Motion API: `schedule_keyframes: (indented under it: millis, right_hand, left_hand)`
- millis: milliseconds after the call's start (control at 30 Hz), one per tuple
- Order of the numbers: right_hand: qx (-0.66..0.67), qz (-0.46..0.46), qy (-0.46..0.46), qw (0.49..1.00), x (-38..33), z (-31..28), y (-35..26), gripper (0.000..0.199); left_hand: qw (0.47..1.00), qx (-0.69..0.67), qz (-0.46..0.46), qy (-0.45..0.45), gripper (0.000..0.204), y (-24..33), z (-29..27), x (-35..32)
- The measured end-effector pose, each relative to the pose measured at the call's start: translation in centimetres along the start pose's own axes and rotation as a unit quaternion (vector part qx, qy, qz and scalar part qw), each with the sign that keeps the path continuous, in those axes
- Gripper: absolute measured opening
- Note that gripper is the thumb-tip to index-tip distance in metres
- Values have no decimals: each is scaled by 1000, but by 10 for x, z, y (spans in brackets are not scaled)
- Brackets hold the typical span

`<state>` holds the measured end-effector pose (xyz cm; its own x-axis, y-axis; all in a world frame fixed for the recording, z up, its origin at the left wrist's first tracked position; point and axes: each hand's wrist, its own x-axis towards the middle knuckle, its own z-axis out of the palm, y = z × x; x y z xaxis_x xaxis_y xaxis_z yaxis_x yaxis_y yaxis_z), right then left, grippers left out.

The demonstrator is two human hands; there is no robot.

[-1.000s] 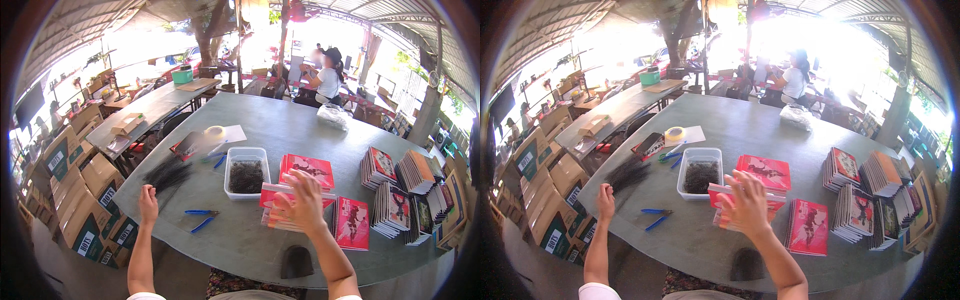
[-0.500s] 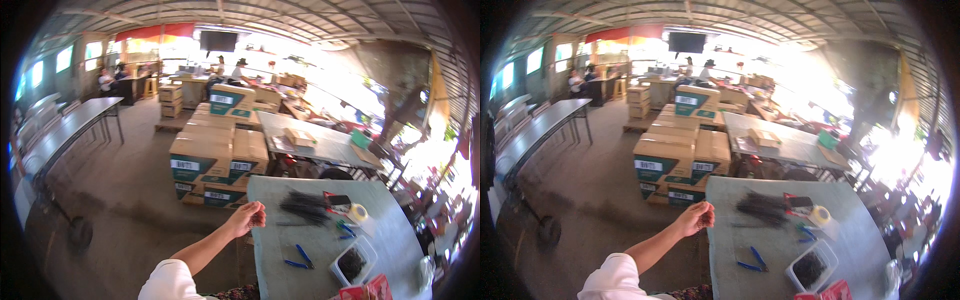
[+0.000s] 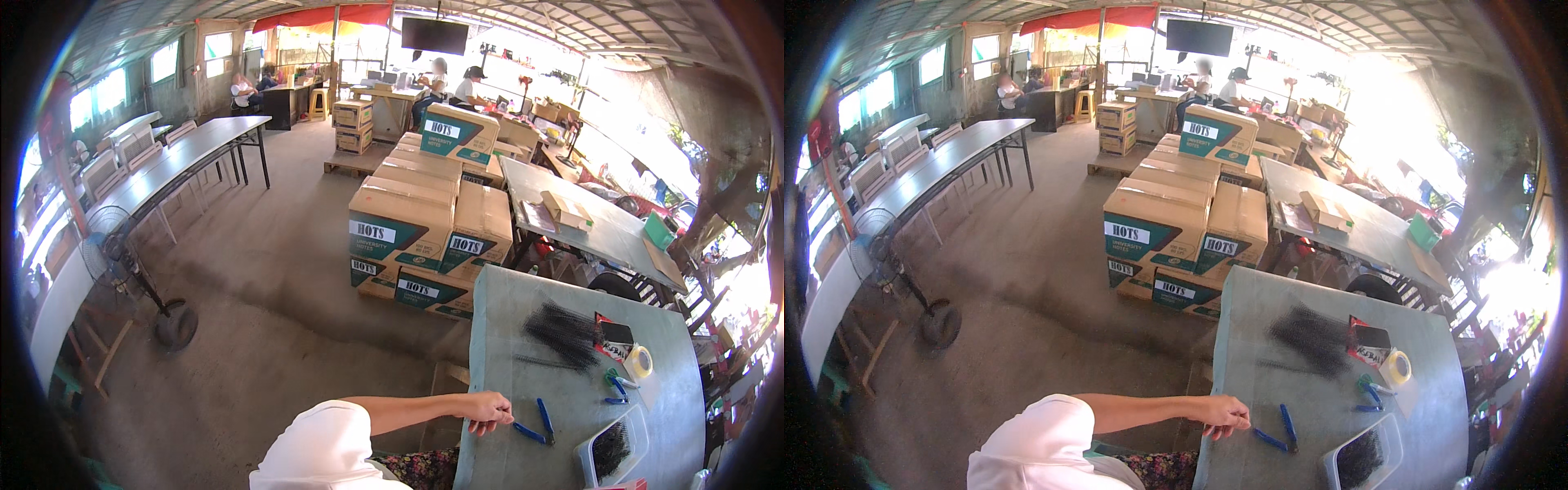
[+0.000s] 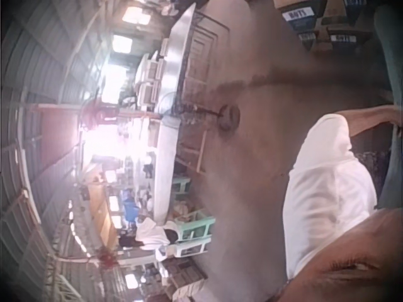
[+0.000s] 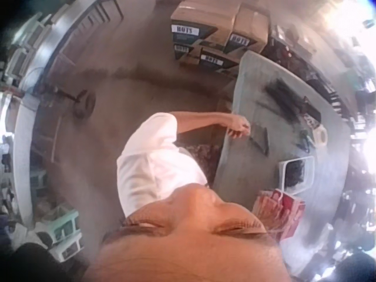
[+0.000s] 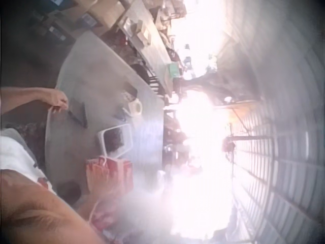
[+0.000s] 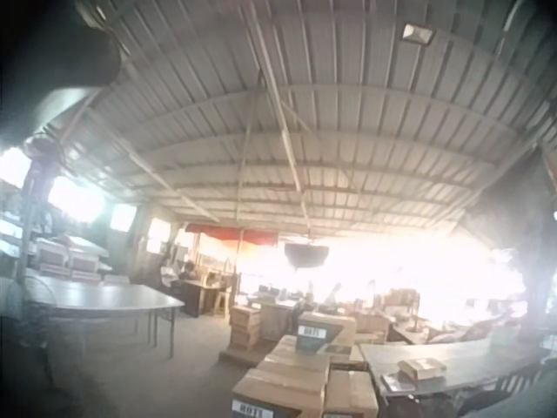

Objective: The person binds notebooks by threading a plastic coil through the holes and then trimming the excess coil with pliers.

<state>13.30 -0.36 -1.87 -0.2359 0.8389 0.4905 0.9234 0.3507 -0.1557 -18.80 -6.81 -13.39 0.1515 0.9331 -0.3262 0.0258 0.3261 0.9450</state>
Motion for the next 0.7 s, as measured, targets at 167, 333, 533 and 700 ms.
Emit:
schedule_keyframes:
  millis: [167,333,533,700]
  right_hand:
    - [-12,10,-4,1000,-2,-3,4,30]
    - [-24,8,-8,1000,-5,-3,4,32]
    - [-39,21,5,999,-11,-10,14,34]
    - [-21,21,10,1000,-10,-9,18,31]
  left_hand:
    - [994,72,71,-43,28,41,22,14]
    - [968,89,209,-109,22,50,81,67]
    - [946,129,253,-154,16,96,126,42]
    - [856,238,435,-149,16,31,181,101]
